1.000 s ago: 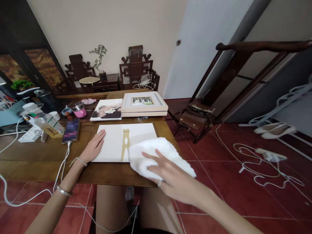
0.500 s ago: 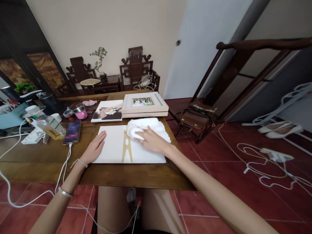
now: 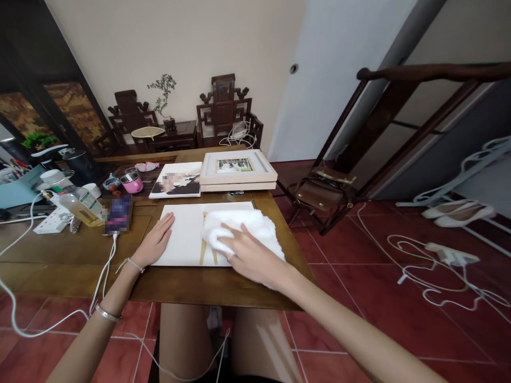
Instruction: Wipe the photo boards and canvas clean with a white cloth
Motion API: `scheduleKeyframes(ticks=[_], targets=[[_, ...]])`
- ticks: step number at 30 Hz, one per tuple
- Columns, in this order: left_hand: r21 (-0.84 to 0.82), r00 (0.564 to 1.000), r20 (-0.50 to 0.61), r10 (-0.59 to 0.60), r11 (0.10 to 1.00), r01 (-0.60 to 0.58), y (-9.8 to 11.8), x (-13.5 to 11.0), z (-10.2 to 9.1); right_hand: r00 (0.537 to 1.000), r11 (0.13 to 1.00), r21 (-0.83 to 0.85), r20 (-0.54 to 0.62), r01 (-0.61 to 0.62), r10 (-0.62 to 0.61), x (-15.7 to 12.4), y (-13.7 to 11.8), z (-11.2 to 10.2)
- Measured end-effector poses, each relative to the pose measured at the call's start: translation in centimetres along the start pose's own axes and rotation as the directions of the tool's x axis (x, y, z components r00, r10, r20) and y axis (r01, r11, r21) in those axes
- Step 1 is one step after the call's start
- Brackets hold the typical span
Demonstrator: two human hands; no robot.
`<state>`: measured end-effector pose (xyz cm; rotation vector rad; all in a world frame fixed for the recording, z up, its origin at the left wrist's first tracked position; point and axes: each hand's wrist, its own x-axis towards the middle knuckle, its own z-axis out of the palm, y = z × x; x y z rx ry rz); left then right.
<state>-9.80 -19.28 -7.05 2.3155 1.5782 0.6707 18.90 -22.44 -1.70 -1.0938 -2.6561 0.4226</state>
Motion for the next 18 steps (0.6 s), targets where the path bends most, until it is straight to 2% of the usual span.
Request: scheduleKeyframes(ticks=[4, 7, 9, 12, 15, 18], targets=[[-0.011, 1.0, -0.002, -0.005, 1.0, 0.005, 0.1, 0.0, -0.1, 0.998, 1.0, -0.014, -0.069, -0.004, 0.003, 5.4, 1.3, -0.1], [-0.023, 1.0, -0.009, -0.009, 1.0, 0.009, 0.2, -0.1, -0.1, 0.999, 0.998, -0.055, -0.052, 0.008, -0.011, 6.3, 1.0, 0.2], [-0.023, 1.0, -0.008, -0.012, 1.0, 0.012, 0.2, -0.1, -0.1, 1.0, 0.995, -0.095, -0.012, 0.024, -0.026, 5.2, 0.1, 0.7], [-0.011, 1.0, -0.002, -0.01, 1.0, 0.01, 0.2, 0.0, 0.0, 0.997, 0.989, -0.126, 0.023, 0.075, -0.073, 1.6, -1.9, 1.5], [-0.009, 1.0, -0.004, -0.004, 1.0, 0.004, 0.2, -0.1, 0.0, 0.988, 0.984, -0.091, 0.039, 0.151, -0.148, -2.1, -3.9, 1.9], [-0.009, 1.0, -0.001, -0.006, 1.0, 0.006, 0.2, -0.1, 0.0, 0.979, 0.98, -0.055, 0.073, 0.193, -0.189, -3.8, -4.8, 1.7]])
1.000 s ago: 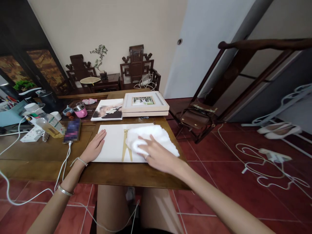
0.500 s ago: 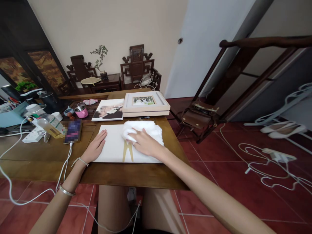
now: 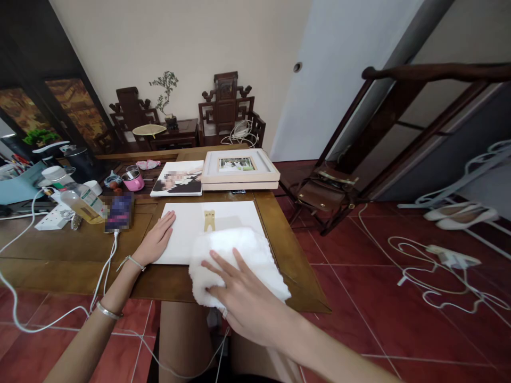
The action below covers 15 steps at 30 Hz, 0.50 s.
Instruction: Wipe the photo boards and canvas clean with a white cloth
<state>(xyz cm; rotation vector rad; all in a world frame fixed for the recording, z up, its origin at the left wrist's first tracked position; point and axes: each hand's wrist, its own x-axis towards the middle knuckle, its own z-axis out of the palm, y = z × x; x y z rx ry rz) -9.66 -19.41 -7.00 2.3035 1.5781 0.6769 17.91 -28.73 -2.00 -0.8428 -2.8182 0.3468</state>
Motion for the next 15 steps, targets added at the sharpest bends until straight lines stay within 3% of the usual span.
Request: scheduleKeyframes(ticks=[4, 10, 13, 15], targets=[[-0.004, 1.0, -0.006, 0.002, 1.0, -0.002, -0.1, 0.0, 0.0, 1.0, 1.0, 0.011, -0.006, -0.026, 0.026, 1.8, 1.8, -0.6], [-0.03, 1.0, -0.015, 0.002, 1.0, -0.003, -0.2, 0.0, 0.0, 0.985, 0.985, -0.052, -0.068, -0.164, 0.161, 8.8, 7.3, -1.2], [-0.034, 1.0, -0.016, 0.003, 0.999, -0.003, -0.3, 0.0, 0.0, 0.978, 0.975, -0.097, -0.083, -0.198, 0.191, 10.4, 7.9, -1.1], [-0.036, 1.0, -0.018, 0.003, 0.999, -0.004, -0.3, 0.0, 0.0, 0.978, 0.973, -0.119, -0.089, -0.197, 0.187, 10.0, 7.1, -0.8]])
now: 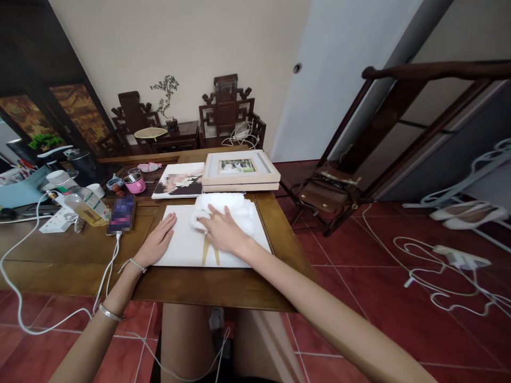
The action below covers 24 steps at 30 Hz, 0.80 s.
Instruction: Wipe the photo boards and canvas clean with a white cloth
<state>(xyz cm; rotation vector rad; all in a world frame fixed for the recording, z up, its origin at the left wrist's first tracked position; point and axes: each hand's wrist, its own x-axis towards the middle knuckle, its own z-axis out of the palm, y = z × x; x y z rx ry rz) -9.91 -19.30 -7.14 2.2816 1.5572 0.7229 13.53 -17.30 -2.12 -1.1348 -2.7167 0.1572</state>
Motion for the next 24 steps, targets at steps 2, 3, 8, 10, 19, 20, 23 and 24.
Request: scheduleKeyframes(ticks=[2, 3, 8, 10, 19, 20, 23, 24], targets=[[-0.001, 1.0, -0.002, 0.0, 1.0, 0.0, 0.0, 0.0, 0.1, 1.0, 1.0, 0.002, -0.005, 0.014, -0.014, -1.8, -1.4, 0.3], [0.0, 1.0, -0.002, -0.001, 1.0, 0.001, -0.1, 0.0, 0.1, 1.0, 1.0, 0.016, -0.005, 0.025, -0.025, -2.9, -2.2, 0.4], [0.004, 1.0, -0.009, 0.005, 1.0, -0.005, -0.1, 0.0, 0.2, 0.991, 0.984, 0.126, 0.024, 0.128, -0.132, -8.5, -6.0, 0.4], [0.002, 1.0, -0.01, 0.007, 1.0, -0.007, -0.1, 0.0, 0.2, 0.986, 0.976, 0.161, 0.046, 0.149, -0.159, -9.5, -6.6, 0.1], [0.019, 1.0, 0.004, -0.003, 1.0, 0.003, -0.2, 0.0, 0.2, 0.997, 0.998, 0.038, 0.056, 0.042, -0.044, -0.7, -2.2, -0.3], [0.016, 1.0, 0.003, -0.001, 1.0, 0.001, -0.2, 0.0, 0.1, 0.998, 1.0, 0.014, 0.052, 0.018, -0.019, 0.7, -1.8, -0.2], [0.009, 1.0, 0.003, -0.004, 1.0, 0.004, -0.1, 0.0, 0.0, 0.999, 0.998, -0.042, 0.022, -0.044, 0.045, 3.6, -1.2, 0.4], [0.007, 1.0, 0.004, -0.006, 1.0, 0.006, -0.1, 0.0, 0.0, 0.999, 0.997, -0.059, 0.012, -0.052, 0.052, 3.9, -1.3, 0.6]])
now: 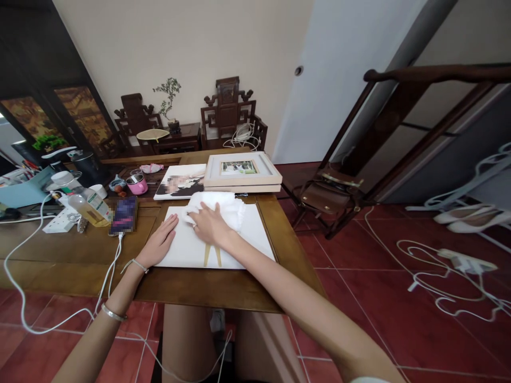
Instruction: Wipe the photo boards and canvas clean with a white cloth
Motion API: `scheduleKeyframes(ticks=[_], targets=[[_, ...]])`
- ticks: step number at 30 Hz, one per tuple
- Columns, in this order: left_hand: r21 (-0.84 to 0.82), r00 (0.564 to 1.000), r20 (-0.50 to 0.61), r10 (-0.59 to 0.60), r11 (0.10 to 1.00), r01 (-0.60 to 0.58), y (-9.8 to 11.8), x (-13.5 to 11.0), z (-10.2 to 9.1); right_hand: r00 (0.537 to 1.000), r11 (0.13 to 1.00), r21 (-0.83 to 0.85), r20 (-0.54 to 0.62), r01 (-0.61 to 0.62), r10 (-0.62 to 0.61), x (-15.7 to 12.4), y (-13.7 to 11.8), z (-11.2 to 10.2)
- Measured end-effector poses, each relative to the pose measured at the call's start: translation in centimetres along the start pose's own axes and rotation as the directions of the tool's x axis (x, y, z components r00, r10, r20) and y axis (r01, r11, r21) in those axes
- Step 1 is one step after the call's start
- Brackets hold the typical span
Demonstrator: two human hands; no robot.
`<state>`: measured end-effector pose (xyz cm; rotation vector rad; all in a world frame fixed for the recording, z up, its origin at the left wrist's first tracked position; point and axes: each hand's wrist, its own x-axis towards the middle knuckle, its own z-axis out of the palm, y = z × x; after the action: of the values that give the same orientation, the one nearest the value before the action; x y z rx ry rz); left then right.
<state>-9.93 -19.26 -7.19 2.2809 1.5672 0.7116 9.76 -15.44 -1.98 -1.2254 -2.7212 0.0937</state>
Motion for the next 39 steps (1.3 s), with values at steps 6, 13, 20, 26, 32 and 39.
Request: scheduleKeyframes(ticks=[6, 13, 20, 26, 32, 39], targets=[[0.01, 1.0, 0.001, -0.001, 1.0, 0.001, -0.1, 0.0, 0.2, 0.996, 0.997, -0.002, 0.034, 0.082, -0.082, -4.8, -3.3, 0.7], [0.018, 1.0, -0.001, 0.011, 1.0, -0.011, -0.2, 0.0, 0.3, 0.935, 0.947, 0.225, 0.219, 0.228, -0.278, -11.5, -6.1, -2.0], [-0.006, 1.0, -0.004, 0.001, 1.0, -0.001, -0.2, 0.0, 0.3, 0.995, 0.995, 0.086, 0.075, 0.054, -0.061, -4.5, -2.7, -0.3], [-0.011, 1.0, 0.002, -0.001, 1.0, 0.001, 0.1, -0.1, 0.0, 0.999, 0.999, -0.04, -0.035, 0.011, -0.012, 0.2, -2.2, 0.9], [-0.039, 1.0, 0.017, 0.004, 0.999, -0.003, 0.0, -0.1, 0.0, 0.974, 0.975, -0.01, 0.048, 0.223, -0.222, -5.2, -4.8, 0.9], [-0.028, 1.0, -0.002, 0.001, 1.0, -0.001, -0.2, 0.0, 0.3, 0.935, 0.918, 0.249, 0.099, 0.308, -0.34, -9.9, -3.8, -1.0]])
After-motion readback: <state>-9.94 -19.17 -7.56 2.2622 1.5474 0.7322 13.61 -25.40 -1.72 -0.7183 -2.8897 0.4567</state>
